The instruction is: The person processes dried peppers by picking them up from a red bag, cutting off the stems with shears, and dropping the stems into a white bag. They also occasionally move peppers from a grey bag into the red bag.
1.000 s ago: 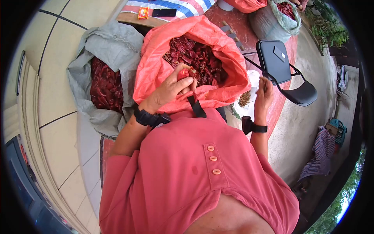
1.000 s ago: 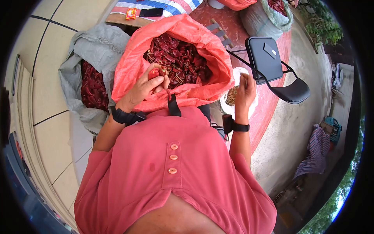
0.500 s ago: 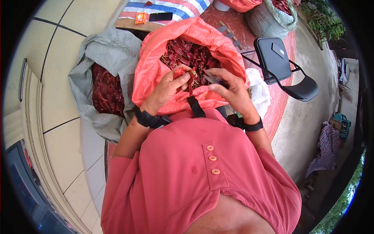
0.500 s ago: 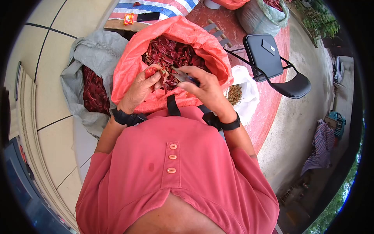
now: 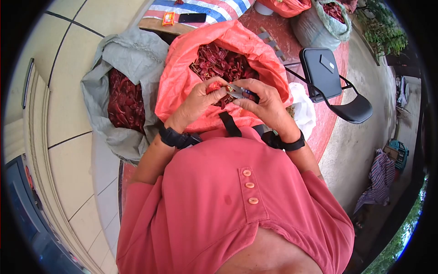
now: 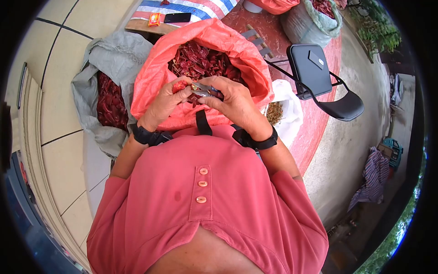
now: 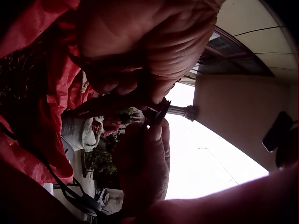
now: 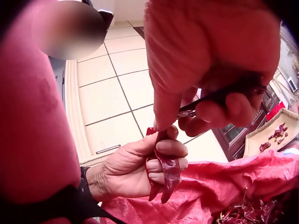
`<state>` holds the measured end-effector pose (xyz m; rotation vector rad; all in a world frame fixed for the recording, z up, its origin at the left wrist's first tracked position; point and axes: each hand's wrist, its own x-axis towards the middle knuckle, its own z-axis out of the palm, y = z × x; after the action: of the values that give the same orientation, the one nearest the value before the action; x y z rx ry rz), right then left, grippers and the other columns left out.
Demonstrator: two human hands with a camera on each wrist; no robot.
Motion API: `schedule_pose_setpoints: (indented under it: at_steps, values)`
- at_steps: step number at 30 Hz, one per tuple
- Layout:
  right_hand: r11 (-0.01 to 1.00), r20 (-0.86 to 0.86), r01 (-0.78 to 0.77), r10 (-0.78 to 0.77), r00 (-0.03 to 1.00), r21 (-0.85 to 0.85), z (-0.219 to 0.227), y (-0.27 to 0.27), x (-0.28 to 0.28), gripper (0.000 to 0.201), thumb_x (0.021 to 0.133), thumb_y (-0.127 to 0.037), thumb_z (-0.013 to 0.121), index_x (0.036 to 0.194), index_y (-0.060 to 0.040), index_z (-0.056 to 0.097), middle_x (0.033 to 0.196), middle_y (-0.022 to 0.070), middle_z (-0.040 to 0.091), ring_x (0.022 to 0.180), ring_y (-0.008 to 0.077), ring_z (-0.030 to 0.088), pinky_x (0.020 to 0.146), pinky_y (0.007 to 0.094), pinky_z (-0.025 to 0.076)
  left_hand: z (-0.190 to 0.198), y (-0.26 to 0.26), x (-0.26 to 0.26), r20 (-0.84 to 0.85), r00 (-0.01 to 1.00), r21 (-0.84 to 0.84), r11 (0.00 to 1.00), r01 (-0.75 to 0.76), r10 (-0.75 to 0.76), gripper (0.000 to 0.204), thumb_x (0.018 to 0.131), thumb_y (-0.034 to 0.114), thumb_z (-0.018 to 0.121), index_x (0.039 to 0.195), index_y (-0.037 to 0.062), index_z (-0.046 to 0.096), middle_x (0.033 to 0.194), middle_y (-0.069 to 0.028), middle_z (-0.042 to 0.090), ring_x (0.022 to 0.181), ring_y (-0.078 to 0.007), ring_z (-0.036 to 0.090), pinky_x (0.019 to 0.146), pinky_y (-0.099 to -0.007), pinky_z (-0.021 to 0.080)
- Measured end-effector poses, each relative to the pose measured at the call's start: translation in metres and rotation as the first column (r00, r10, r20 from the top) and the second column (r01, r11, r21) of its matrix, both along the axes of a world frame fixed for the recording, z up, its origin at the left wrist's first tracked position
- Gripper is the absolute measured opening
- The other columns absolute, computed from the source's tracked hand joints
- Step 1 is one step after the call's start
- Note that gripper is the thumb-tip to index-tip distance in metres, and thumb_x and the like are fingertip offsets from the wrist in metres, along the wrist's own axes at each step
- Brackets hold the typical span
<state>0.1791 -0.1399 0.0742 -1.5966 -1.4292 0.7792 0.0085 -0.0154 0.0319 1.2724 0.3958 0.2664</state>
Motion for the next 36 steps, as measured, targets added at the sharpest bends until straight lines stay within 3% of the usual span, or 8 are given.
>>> schedule_pose_setpoints:
  at_steps: [10,13,19,23,26,29,33,36]
  values:
    - [0.995,-0.238,0.062,-0.080,0.968,-0.082,-0.014,-0.002,-0.009,0.025,0.085,-0.013,0.069,0.107,-0.0031,0.061,0.095,0.0061,0.067,0.086,0.0130,0.064,0.074,0.0274,0.050,0.000,0.000,0.004,-0.031,0.999,0.039,0.999,-0.028,0.029,0.012,0.096,0.022,0.057,0.097,0.0099,0.059,0.076,0.0086,0.047,0.067,-0.0014,0.039,0.061,-0.0179,0.034]
    - [0.995,-0.555,0.060,-0.092,0.826,-0.076,-0.025,-0.002,-0.013,0.022,0.088,-0.014,0.068,0.105,-0.0025,0.061,0.091,0.0009,0.065,0.080,0.0089,0.061,0.071,0.0244,0.048,-0.001,-0.002,0.003,-0.021,0.999,0.006,0.999,-0.039,0.039,0.011,0.096,0.021,0.057,0.097,0.0102,0.059,0.075,0.0087,0.047,0.066,-0.0013,0.039,0.060,-0.0179,0.034]
    - [0.979,-0.819,-0.026,-0.154,0.552,-0.201,-0.029,-0.003,-0.010,0.014,0.093,-0.019,0.062,0.101,-0.0074,0.060,0.074,-0.0046,0.053,0.058,0.0035,0.042,0.053,0.0184,0.034,0.004,0.000,0.002,-0.036,0.999,-0.061,0.998,0.003,-0.005,0.013,0.096,0.021,0.057,0.104,0.0101,0.058,0.077,0.0086,0.047,0.067,-0.0018,0.040,0.061,-0.0175,0.035]
    - [0.938,-0.770,0.141,-0.340,0.540,-0.316,-0.021,0.001,-0.001,0.023,0.097,-0.030,0.052,0.101,-0.0082,0.058,0.068,-0.0057,0.048,0.050,0.0029,0.031,0.043,0.0188,0.020,-0.011,0.000,0.001,0.008,0.998,-0.231,0.971,-0.066,0.070,0.016,0.095,0.018,0.057,0.109,0.0091,0.057,0.085,0.0074,0.048,0.072,-0.0017,0.042,0.063,-0.0178,0.036]
    - [0.875,-0.625,0.339,-0.484,0.613,-0.345,-0.057,0.006,0.023,0.025,0.094,-0.030,0.058,0.102,-0.0064,0.058,0.069,-0.0040,0.049,0.052,0.0054,0.038,0.046,0.0214,0.029,-0.006,0.002,-0.004,0.015,0.993,-0.141,0.984,-0.111,0.114,0.021,0.093,0.017,0.059,0.112,0.0080,0.056,0.089,0.0067,0.047,0.076,-0.0018,0.042,0.064,-0.0182,0.036]
    - [0.896,-0.308,0.413,-0.443,0.842,-0.159,-0.122,0.017,0.037,0.031,0.088,-0.032,0.065,0.100,-0.0039,0.059,0.072,0.0021,0.058,0.059,0.0134,0.053,0.054,0.0278,0.042,-0.006,0.002,-0.009,-0.069,0.990,-0.135,0.982,-0.132,0.124,0.025,0.090,0.020,0.062,0.110,0.0063,0.056,0.085,0.0068,0.045,0.075,-0.0023,0.042,0.065,-0.0182,0.036]
    - [0.841,0.088,0.289,-0.281,0.956,-0.457,-0.155,0.031,0.028,0.036,0.072,-0.027,0.074,0.094,-0.0012,0.060,0.079,0.0171,0.066,0.076,0.0268,0.067,0.068,0.0384,0.049,-0.012,0.005,-0.013,-0.445,0.894,-0.074,0.993,-0.091,0.049,0.028,0.087,0.026,0.065,0.103,0.0040,0.058,0.076,0.0059,0.046,0.070,-0.0049,0.044,0.064,-0.0204,0.038]
    - [0.846,0.180,0.194,-0.119,0.976,-0.496,-0.212,0.037,0.016,0.031,0.073,-0.022,0.069,0.097,-0.0044,0.061,0.088,0.0230,0.065,0.086,0.0371,0.064,0.075,0.0443,0.049,-0.044,0.001,-0.019,-0.395,0.888,0.052,0.971,-0.235,0.236,0.029,0.086,0.029,0.065,0.094,0.0019,0.059,0.072,0.0029,0.051,0.067,-0.0077,0.048,0.062,-0.0239,0.040]
